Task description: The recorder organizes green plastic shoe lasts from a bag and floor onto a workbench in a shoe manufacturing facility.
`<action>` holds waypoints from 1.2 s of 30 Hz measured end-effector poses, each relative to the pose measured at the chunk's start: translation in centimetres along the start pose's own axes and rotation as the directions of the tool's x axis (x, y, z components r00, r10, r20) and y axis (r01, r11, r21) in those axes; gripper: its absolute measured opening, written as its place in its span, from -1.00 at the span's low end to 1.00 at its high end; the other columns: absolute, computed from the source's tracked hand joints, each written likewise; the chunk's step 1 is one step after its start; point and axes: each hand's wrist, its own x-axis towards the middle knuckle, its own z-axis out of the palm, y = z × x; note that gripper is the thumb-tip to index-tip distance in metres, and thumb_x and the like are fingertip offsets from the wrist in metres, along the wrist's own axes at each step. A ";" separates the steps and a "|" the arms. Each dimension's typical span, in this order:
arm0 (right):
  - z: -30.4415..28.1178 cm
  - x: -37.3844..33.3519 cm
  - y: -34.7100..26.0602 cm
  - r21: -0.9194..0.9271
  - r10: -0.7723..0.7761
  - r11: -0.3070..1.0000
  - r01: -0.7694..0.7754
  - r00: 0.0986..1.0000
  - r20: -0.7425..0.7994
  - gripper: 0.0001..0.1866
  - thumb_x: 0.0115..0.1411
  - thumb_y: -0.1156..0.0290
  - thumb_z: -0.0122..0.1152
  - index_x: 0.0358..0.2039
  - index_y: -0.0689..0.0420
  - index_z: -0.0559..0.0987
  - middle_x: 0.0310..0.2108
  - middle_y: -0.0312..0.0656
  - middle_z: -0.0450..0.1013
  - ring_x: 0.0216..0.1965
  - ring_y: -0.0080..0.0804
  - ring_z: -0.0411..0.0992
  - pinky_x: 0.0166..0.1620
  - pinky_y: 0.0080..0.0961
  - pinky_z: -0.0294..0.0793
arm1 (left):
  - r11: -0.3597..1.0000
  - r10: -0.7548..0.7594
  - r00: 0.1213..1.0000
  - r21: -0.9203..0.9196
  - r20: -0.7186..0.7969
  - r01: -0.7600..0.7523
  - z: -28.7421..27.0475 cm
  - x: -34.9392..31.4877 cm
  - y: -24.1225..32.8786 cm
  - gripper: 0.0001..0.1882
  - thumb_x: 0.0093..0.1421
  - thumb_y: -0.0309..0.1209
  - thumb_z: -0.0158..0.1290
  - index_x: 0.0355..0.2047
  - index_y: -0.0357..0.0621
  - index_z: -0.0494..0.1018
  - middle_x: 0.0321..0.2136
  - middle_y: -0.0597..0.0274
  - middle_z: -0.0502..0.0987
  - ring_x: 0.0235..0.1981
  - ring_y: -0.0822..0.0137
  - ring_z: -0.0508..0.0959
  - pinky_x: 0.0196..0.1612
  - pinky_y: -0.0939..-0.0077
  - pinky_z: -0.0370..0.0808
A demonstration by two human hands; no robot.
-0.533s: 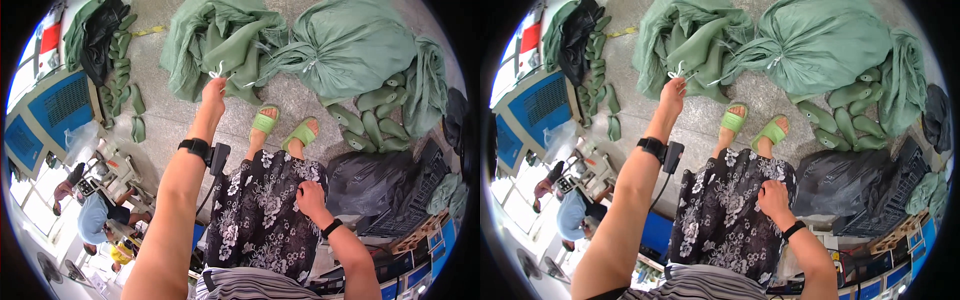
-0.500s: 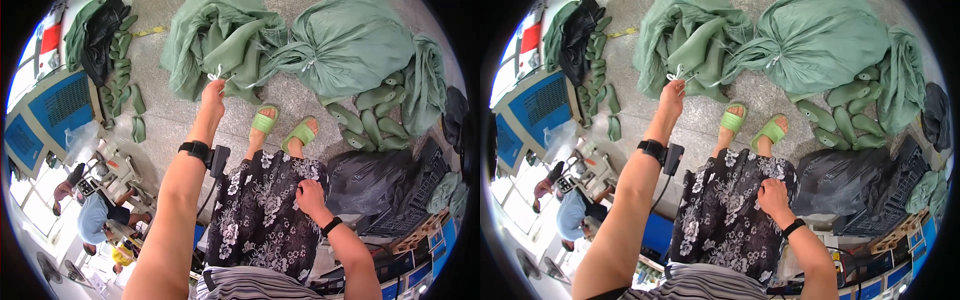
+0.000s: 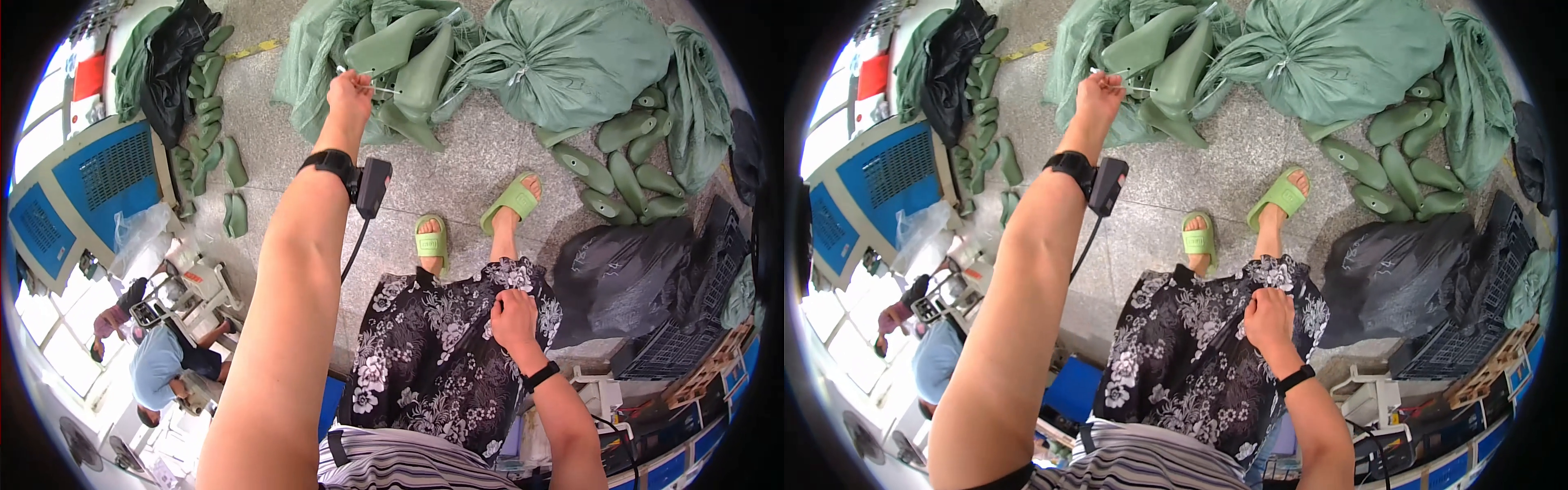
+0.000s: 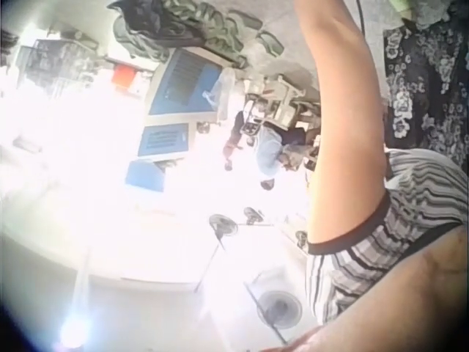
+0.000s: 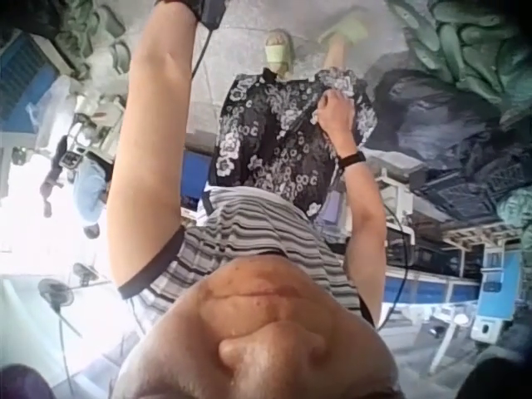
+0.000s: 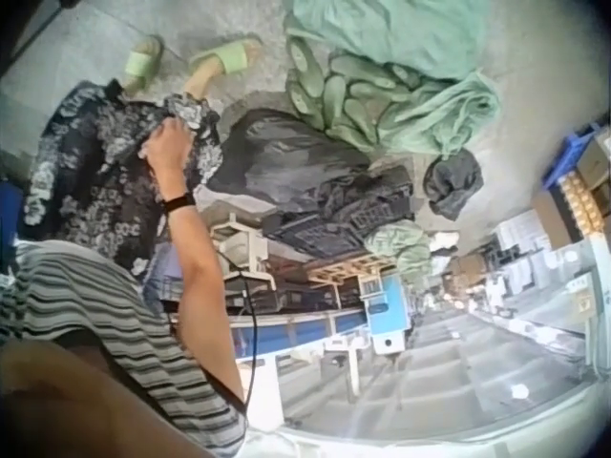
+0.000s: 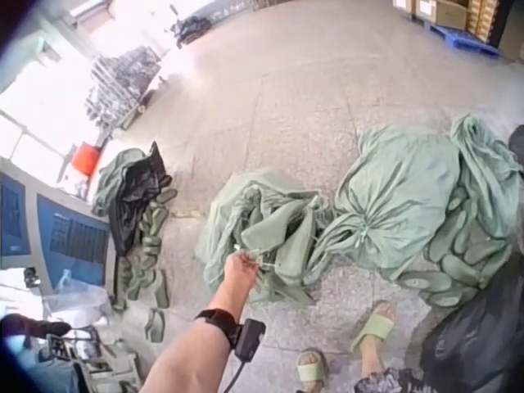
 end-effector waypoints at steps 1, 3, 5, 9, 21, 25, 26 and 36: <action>0.3 0.0 -0.4 0.006 0.001 1.000 -0.001 1.000 0.000 -0.93 0.00 0.44 0.06 -0.51 0.13 0.47 -0.45 -0.16 0.40 -0.27 -0.18 0.35 -0.14 -0.24 0.26 | 1.000 0.002 1.000 -0.020 -0.012 -0.002 0.1 0.6 0.6 -0.92 0.11 -0.44 -0.08 -0.39 -0.18 0.32 -0.45 0.16 0.38 -0.40 0.25 0.40 -0.21 0.25 0.31; 0.2 0.2 -1.0 0.012 0.013 1.000 -0.014 0.999 0.033 -0.94 -0.01 0.44 0.06 -0.52 0.14 0.47 -0.45 -0.16 0.41 -0.27 -0.18 0.35 -0.15 -0.25 0.26 | 0.999 0.002 1.000 -0.040 -0.022 -0.003 0.5 1.5 1.5 -0.88 0.12 -0.45 -0.07 -0.32 -0.19 0.32 -0.39 0.17 0.38 -0.36 0.26 0.39 -0.21 0.26 0.31; 0.7 0.4 -1.1 0.011 0.006 1.000 -0.006 1.000 0.007 -0.95 -0.02 0.45 0.07 -0.53 0.14 0.47 -0.47 -0.18 0.40 -0.29 -0.19 0.35 -0.17 -0.27 0.26 | 1.000 0.007 1.000 -0.006 0.021 -0.007 0.9 2.1 1.9 -0.80 0.13 -0.46 -0.07 -0.21 -0.19 0.31 -0.29 0.19 0.35 -0.32 0.27 0.38 -0.21 0.29 0.32; 1.0 0.6 -1.2 0.028 -0.007 1.000 0.008 0.999 -0.048 -0.95 -0.03 0.46 0.08 -0.54 0.14 0.46 -0.48 -0.19 0.40 -0.32 -0.20 0.35 -0.19 -0.28 0.27 | 0.999 -0.009 1.000 0.053 0.022 0.008 1.9 3.5 3.4 -0.79 0.15 -0.46 -0.08 -0.18 -0.21 0.31 -0.29 0.18 0.35 -0.28 0.26 0.38 -0.15 0.28 0.34; -0.2 2.0 -1.4 -0.012 -0.019 1.000 0.019 1.000 0.012 -0.96 -0.03 0.47 0.07 -0.55 0.14 0.45 -0.49 -0.17 0.40 -0.34 -0.19 0.35 -0.20 -0.27 0.27 | 0.995 0.022 1.000 0.097 0.014 -0.024 2.7 4.6 3.1 -0.77 0.12 -0.49 -0.04 -0.24 -0.35 0.26 -0.39 0.09 0.37 -0.42 0.17 0.47 -0.27 0.20 0.40; -1.0 2.5 -1.3 0.008 -0.035 0.999 0.035 0.999 0.022 -0.97 -0.04 0.48 0.07 -0.55 0.14 0.45 -0.50 -0.17 0.40 -0.35 -0.18 0.35 -0.22 -0.28 0.27 | 0.963 0.120 0.984 0.223 0.134 -0.148 3.5 5.5 3.1 -0.72 0.05 -0.57 0.03 -0.24 -0.39 0.24 -0.37 0.03 0.38 -0.45 0.16 0.47 -0.43 0.31 0.44; -1.4 3.0 -1.3 0.007 -0.030 1.000 0.030 0.999 0.029 -0.97 -0.04 0.48 0.07 -0.55 0.14 0.45 -0.50 -0.17 0.40 -0.35 -0.18 0.35 -0.22 -0.28 0.27 | 0.970 0.168 0.984 0.165 0.063 -0.176 4.1 5.7 2.7 -0.68 0.00 -0.63 0.05 -0.24 -0.41 0.23 -0.36 0.00 0.38 -0.45 0.17 0.47 -0.47 0.35 0.45; -2.2 3.2 -1.0 0.041 -0.045 0.998 0.043 0.998 0.034 -0.97 -0.03 0.48 0.07 -0.55 0.14 0.44 -0.50 -0.18 0.40 -0.35 -0.18 0.35 -0.23 -0.27 0.27 | 0.989 0.085 0.987 0.112 0.140 -0.101 3.1 5.6 0.7 -0.84 0.12 -0.48 0.01 -0.35 -0.33 0.32 -0.53 0.05 0.40 -0.59 0.25 0.44 -0.53 0.38 0.44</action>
